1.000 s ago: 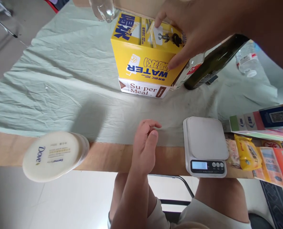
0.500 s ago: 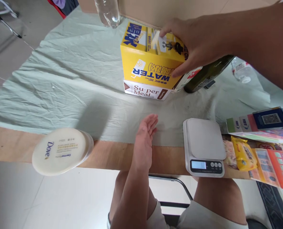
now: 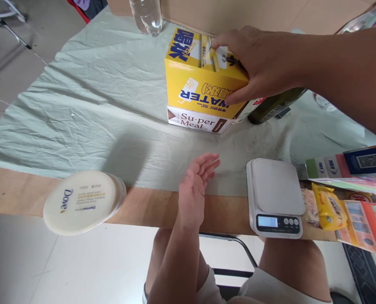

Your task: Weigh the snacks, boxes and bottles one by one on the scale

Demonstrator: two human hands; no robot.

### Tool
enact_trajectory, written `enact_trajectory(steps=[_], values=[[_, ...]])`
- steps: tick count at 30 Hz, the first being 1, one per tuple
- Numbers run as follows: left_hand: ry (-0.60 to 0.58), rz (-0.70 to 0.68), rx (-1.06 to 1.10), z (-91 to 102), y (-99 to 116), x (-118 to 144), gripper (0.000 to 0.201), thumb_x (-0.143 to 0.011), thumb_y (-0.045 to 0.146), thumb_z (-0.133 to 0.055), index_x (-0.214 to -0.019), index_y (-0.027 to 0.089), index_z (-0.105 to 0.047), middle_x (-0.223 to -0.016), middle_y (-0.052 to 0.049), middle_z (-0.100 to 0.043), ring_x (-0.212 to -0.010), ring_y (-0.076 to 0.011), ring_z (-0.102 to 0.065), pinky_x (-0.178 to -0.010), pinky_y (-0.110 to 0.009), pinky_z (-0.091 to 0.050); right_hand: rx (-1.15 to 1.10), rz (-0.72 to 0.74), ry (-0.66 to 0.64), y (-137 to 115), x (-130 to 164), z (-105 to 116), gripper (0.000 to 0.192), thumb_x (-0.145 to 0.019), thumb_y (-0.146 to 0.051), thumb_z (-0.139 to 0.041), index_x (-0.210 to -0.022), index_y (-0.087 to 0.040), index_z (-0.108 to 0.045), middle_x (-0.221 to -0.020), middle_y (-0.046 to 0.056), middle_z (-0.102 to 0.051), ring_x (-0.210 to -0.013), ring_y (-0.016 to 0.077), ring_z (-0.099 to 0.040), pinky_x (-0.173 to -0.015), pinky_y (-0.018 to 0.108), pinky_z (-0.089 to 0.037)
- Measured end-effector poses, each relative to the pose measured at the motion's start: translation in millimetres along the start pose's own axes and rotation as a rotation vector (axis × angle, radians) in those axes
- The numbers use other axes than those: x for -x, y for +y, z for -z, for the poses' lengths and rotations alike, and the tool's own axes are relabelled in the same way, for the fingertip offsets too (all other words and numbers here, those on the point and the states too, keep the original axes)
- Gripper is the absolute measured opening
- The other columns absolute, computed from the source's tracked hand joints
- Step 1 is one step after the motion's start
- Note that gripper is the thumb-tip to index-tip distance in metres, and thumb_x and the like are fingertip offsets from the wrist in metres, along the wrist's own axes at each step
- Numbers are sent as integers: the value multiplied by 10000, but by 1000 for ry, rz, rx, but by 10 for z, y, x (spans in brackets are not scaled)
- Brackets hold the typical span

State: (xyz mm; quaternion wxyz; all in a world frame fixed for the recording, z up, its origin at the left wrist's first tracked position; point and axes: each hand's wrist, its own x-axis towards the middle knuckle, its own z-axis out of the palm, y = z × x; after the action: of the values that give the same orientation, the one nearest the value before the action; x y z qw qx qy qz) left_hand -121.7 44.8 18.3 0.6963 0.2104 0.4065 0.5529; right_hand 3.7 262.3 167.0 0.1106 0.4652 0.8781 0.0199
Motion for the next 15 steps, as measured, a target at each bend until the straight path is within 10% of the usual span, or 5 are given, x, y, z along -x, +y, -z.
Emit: enact_trajectory(steps=[11, 15], values=[[-62, -206, -48, -5, 6, 3, 754, -860, 839, -357, -1197, 242, -668, -1406, -144, -733, -1336, -362, -692, -1112, -516, -523, 16, 34, 153, -88, 185, 89, 1180, -712, -297, -915, -1692, -306, -259, -1574, 101, -583, -1420, 469, -601, -1184, 671, -498], [41, -359, -26, 39, -3, -5, 649, -884, 789, -358, -1086, 250, -658, -1188, -121, -754, -1166, -300, -722, -1012, -454, -575, -132, 105, 178, -198, 525, 207, 1179, -649, -373, -912, -1669, -421, -323, -1625, -14, -521, -1479, 473, -498, -1248, 699, -353]])
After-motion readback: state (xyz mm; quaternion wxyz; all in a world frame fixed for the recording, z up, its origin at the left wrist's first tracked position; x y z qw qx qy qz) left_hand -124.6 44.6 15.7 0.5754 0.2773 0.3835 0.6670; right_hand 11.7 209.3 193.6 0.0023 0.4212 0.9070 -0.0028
